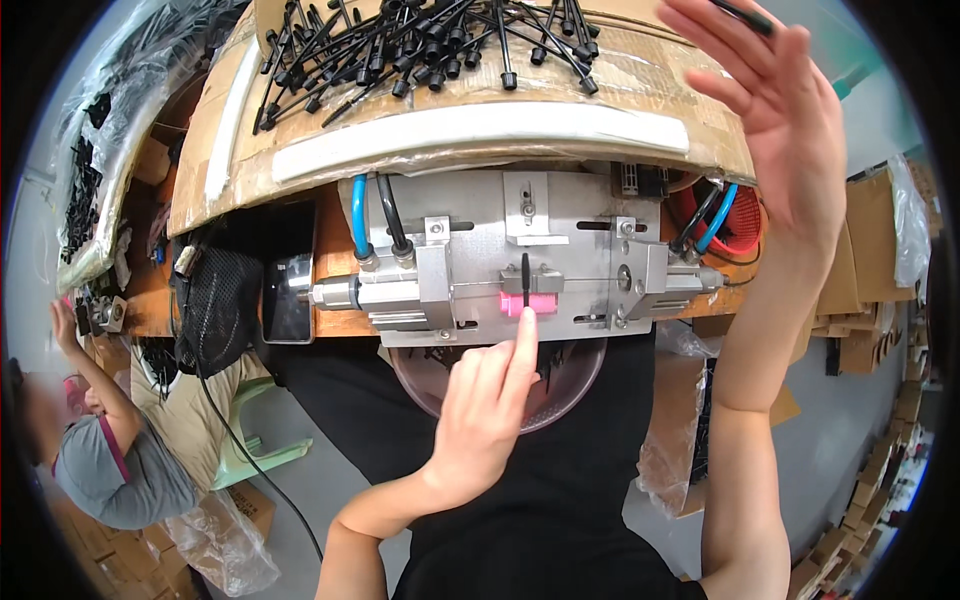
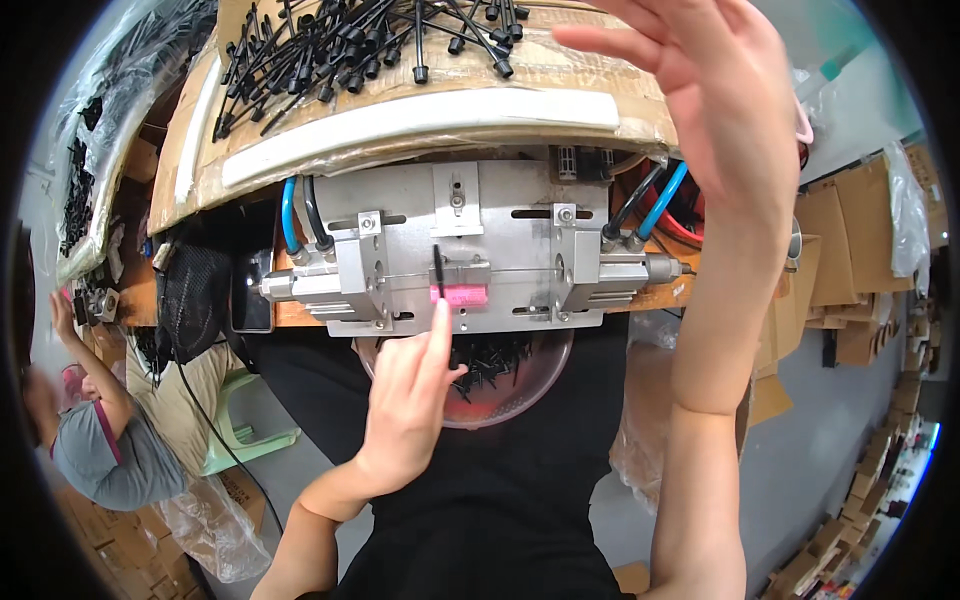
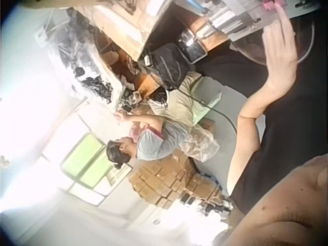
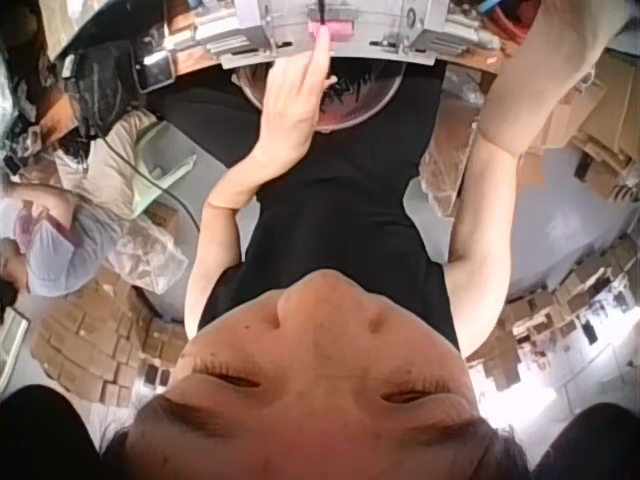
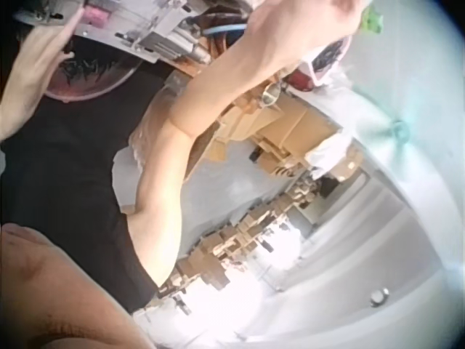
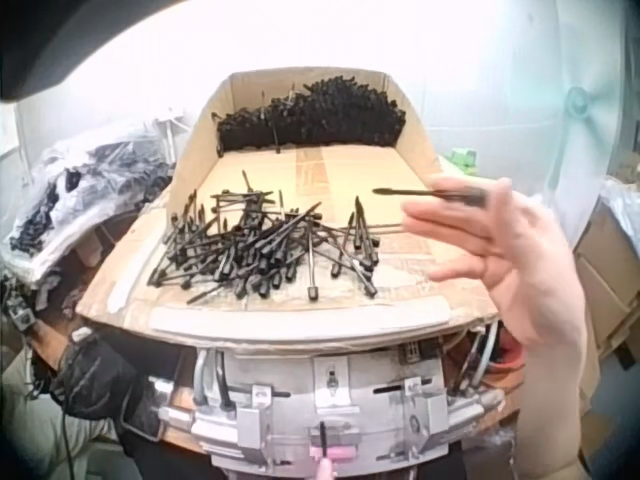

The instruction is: The person repeatedly picks up black cable ties from a cardboard box and places them into a metal jig on a workbench. They manipulate the ties within the jig and drop the processed items into a pink bowl below.

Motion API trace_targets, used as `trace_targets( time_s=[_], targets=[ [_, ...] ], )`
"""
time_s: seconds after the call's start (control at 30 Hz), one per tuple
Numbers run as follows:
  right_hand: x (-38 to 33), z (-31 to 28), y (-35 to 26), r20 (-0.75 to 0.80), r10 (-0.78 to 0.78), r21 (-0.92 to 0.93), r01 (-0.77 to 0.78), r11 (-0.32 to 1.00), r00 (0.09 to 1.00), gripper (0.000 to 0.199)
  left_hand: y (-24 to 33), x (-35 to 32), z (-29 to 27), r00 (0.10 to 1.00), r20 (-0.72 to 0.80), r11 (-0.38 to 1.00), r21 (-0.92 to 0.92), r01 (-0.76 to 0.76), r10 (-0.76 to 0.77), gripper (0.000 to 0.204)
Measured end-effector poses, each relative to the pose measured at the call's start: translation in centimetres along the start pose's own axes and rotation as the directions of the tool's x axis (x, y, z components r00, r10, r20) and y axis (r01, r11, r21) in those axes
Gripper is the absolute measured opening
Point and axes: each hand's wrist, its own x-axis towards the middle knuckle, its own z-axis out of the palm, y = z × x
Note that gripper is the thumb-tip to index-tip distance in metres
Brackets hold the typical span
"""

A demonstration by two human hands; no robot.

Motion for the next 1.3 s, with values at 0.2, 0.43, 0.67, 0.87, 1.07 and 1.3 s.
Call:
trace_targets(
  time_s=[0.2, 0.43, 0.67, 0.87, 1.07, 1.3],
  targets=[
    [-2.3, -8.3, 1.6, -0.122, -0.043, 0.118, 0.058, 0.991, 0.992, 0.049, 0.0, 0.6, 2.0, 0.996, 0.088, 0.987, 0.157, -0.022, 0.009, 0.072],
    [-6.4, -5.8, 0.1, 0.038, -0.221, -0.026, 0.222, 0.975, 0.975, 0.034, 0.0, 1.0, 1.6, 0.991, 0.131, 0.993, 0.121, -0.014, -0.002, 0.074],
    [-15.7, -0.8, 3.1, 0.24, -0.118, -0.333, 0.196, 0.922, 0.963, 0.038, -0.3, 2.6, -1.3, 0.986, 0.159, 0.999, 0.037, 0.035, -0.04, 0.067],
    [-20.8, 3.4, 7.1, 0.274, -0.034, -0.466, 0.164, 0.869, 0.961, 0.065, -5.1, 17.8, -4.5, 0.956, -0.2, 0.975, 0.11, -0.194, 0.213, 0.035],
    [-20.5, 4.3, 8.4, 0.323, -0.013, -0.463, 0.17, 0.87, 0.946, 0.068, -5.9, 20.2, -7.4, 0.98, 0.149, 0.989, -0.089, -0.122, 0.134, 0.019],
    [-18.5, 2.5, 6.1, 0.288, 0.073, -0.466, 0.073, 0.882, 0.955, 0.068, -1.4, 8.0, -5.5, 0.991, -0.117, 0.997, -0.034, -0.064, 0.06, 0.068]
  ],
)
